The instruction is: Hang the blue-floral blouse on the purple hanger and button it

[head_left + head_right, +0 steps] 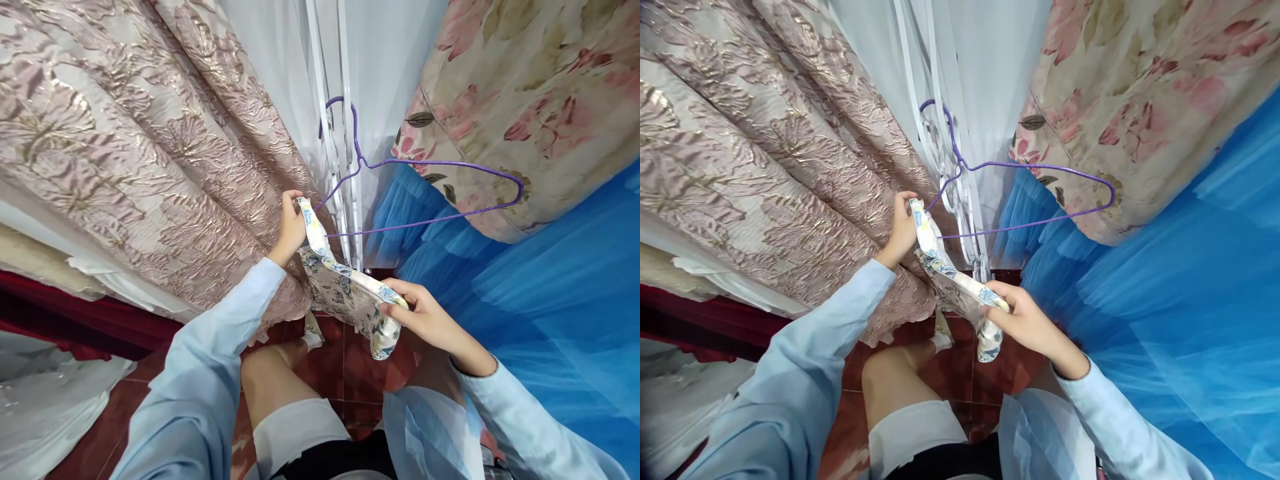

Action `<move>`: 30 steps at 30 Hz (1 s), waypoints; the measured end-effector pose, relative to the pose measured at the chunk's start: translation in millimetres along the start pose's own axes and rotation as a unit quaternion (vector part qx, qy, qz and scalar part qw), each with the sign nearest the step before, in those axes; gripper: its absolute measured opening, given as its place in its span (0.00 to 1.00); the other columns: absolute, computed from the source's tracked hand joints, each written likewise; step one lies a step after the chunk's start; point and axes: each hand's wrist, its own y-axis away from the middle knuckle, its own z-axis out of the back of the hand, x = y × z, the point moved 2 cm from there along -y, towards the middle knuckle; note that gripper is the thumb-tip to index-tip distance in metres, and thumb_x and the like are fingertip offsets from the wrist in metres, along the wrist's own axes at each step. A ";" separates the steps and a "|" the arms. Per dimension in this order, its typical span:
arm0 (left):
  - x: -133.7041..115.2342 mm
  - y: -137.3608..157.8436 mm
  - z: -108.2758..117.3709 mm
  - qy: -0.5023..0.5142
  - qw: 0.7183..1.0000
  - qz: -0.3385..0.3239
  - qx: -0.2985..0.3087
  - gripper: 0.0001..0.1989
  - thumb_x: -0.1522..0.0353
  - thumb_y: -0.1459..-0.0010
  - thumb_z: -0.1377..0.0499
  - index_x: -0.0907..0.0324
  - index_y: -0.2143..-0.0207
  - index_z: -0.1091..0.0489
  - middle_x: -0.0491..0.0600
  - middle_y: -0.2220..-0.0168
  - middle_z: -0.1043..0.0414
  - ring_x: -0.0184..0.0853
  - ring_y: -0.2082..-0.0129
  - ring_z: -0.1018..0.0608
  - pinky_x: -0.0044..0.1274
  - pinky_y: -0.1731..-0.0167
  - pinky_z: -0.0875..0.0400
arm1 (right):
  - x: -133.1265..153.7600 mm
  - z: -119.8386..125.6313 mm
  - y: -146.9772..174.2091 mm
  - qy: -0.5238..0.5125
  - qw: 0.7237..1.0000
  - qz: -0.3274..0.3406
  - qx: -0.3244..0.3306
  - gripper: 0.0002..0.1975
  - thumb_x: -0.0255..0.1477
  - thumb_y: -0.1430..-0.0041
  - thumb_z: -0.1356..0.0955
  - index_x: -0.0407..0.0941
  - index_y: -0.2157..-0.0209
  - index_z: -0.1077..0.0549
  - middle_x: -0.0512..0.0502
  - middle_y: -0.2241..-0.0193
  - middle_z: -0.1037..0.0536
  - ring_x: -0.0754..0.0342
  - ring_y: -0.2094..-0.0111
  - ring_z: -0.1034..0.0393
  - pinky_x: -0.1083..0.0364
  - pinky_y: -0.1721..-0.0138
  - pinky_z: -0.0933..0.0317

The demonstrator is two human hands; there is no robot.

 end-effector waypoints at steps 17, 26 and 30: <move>-21.5 2.7 27.3 -0.057 0.998 -0.016 -0.006 0.12 0.72 0.40 0.43 0.57 0.54 0.39 0.46 0.64 0.30 0.33 0.63 0.25 0.26 0.59 0.32 | 20.8 149.5 -55.7 0.078 0.764 0.251 -0.589 0.09 0.26 0.50 0.32 0.41 0.64 0.25 0.43 0.69 0.24 0.55 0.71 0.34 0.56 0.66 0.41; -17.8 -6.9 29.5 -0.092 0.996 -0.020 -0.008 0.08 0.73 0.41 0.41 0.57 0.60 0.35 0.48 0.62 0.28 0.36 0.62 0.25 0.27 0.59 0.33 | 25.9 173.8 -69.9 0.100 0.841 0.244 -0.473 0.08 0.30 0.41 0.30 0.42 0.72 0.24 0.50 0.77 0.28 0.58 0.74 0.39 0.57 0.70 0.44; -23.5 -12.4 32.0 -0.115 0.993 -0.031 0.007 0.05 0.74 0.42 0.43 0.58 0.62 0.33 0.48 0.63 0.26 0.37 0.61 0.26 0.27 0.57 0.33 | 35.2 194.1 -103.0 0.065 0.857 0.223 -0.461 0.08 0.24 0.38 0.30 0.39 0.73 0.24 0.51 0.77 0.27 0.61 0.76 0.39 0.58 0.70 0.44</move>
